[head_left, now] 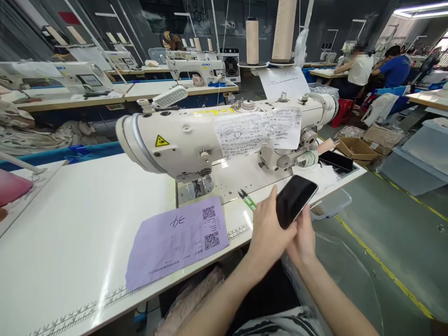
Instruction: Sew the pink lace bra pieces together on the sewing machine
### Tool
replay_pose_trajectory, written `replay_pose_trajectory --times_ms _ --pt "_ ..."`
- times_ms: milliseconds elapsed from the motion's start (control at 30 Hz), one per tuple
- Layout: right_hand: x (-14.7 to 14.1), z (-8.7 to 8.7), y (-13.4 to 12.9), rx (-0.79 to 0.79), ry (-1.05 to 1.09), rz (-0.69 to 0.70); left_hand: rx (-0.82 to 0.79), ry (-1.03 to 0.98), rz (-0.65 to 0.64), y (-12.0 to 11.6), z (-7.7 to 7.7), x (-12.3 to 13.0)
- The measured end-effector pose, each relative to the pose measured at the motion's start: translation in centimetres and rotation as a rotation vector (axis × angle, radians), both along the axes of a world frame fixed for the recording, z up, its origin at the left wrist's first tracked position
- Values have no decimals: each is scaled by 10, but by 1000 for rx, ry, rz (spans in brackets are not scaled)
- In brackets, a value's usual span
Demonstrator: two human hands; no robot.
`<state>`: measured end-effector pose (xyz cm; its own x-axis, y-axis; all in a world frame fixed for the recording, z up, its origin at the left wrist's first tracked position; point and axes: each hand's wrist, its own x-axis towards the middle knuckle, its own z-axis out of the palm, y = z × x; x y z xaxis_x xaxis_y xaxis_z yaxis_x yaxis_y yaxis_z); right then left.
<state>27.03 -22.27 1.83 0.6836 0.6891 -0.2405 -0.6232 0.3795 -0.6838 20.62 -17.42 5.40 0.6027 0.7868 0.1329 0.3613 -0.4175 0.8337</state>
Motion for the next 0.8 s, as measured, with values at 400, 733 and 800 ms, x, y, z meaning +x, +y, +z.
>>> replay_pose_trajectory --times_ms 400,733,800 --pt "-19 8 -44 -161 106 682 63 -136 85 -62 -19 -119" --pt "-59 -8 -58 -266 179 862 -739 -495 282 -61 -29 -147" --pt "-64 -11 -58 -284 182 861 -766 -553 292 -58 -29 -144"
